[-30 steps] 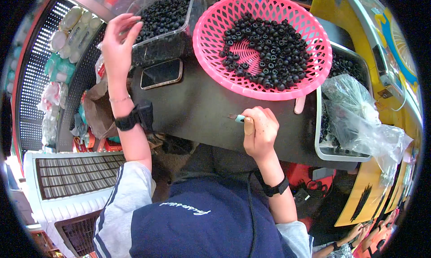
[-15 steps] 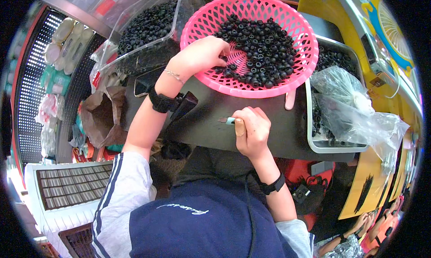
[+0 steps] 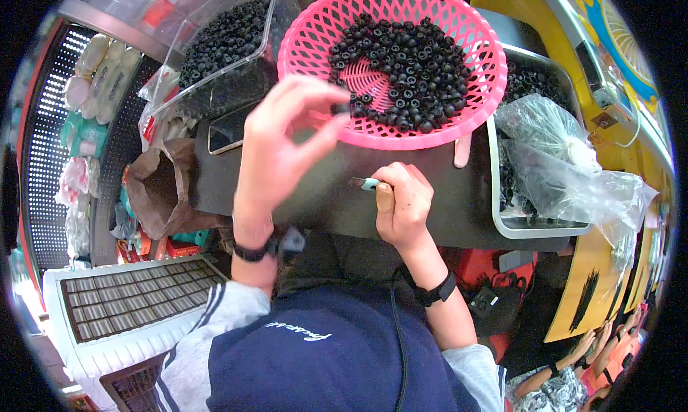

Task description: The person is sorting and assembling small black circular shoe components, possibly eyelets or decorative studs, from a pink basket.

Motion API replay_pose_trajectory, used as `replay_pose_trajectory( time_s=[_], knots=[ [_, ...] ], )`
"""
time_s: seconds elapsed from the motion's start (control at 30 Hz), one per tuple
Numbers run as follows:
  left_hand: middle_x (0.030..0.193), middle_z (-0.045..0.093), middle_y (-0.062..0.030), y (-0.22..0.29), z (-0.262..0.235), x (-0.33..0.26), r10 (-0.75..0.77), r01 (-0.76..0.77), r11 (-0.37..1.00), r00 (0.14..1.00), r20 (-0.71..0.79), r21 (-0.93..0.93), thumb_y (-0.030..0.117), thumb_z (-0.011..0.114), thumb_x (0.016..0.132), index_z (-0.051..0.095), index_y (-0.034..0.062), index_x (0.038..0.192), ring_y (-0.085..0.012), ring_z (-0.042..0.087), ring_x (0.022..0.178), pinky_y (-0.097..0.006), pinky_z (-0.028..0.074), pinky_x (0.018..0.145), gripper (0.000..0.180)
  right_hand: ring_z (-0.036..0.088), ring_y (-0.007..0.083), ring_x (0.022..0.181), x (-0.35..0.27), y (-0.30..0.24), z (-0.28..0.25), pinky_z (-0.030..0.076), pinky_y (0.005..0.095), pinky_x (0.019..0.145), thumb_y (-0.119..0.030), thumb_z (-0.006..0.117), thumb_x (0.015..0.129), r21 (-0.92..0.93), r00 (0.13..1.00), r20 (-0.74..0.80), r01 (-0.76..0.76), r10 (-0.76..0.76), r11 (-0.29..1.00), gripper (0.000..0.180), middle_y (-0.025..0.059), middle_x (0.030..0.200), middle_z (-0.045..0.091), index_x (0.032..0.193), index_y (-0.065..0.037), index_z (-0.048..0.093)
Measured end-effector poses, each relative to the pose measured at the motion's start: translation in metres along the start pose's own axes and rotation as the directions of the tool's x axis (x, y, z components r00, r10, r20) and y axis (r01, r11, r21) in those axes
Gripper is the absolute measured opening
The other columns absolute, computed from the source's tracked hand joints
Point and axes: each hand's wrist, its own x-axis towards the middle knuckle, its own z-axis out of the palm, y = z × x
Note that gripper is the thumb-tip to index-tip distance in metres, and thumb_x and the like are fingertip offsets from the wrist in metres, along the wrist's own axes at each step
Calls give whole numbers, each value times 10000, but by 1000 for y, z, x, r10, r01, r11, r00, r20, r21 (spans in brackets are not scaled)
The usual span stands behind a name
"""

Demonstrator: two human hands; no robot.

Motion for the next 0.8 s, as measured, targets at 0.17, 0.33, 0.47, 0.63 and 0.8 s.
replay_pose_trajectory(
  time_s=[0.17, 0.33, 0.47, 0.63, 0.8],
  knots=[
    [1041, 558, -129, -2, 12, -59, -66, 50, 970, 996, -62, -240, -115, 673, 738, 622, -45, 1024, -178, 617, 898, -273, 541, 762, 299, 549, 251, 552, -4, -2, 2, 433, 329, 505, -70, 540, 895, 12, 1000, 8, -8, 8, 1000, 70, 118, 702, 573, 885, -2, 526],
    [1050, 571, -132, -12, 17, -78, -129, 75, 889, 987, -90, -452, -88, 673, 758, 606, -52, 1038, -172, 605, 929, -286, 538, 778, 290, 580, 258, 587, -4, 2, 4, 448, 332, 516, -86, 588, 874, 33, 991, -3, 130, -130, 991, 110, 148, 777, 618, 932, -13, 529],
    [1087, 553, -144, -23, 18, -81, -175, 133, 860, 984, -39, -493, -72, 669, 781, 592, -60, 1055, -174, 595, 958, -283, 537, 784, 285, 587, 261, 622, -6, 4, 4, 448, 339, 546, -123, 617, 867, -3, 990, -30, 137, -137, 991, 174, 143, 822, 631, 986, -29, 533],
    [1141, 522, -164, -32, 24, -83, -182, 143, 788, 983, -5, -600, -58, 678, 790, 584, -69, 1074, -182, 596, 954, -269, 537, 774, 299, 588, 264, 677, -3, 3, 4, 451, 350, 600, -144, 661, 840, -75, 985, 13, 172, -171, 982, 233, 126, 864, 634, 1008, -40, 537],
    [1077, 575, -128, -30, 24, -82, -198, 114, 767, 978, -65, -631, -66, 701, 760, 628, -44, 1037, -148, 618, 894, -252, 553, 744, 287, 589, 266, 697, -1, 2, 5, 451, 355, 615, -151, 689, 815, -117, 978, 33, 207, -204, 971, 267, 114, 872, 633, 1019, -57, 545]
  ],
)
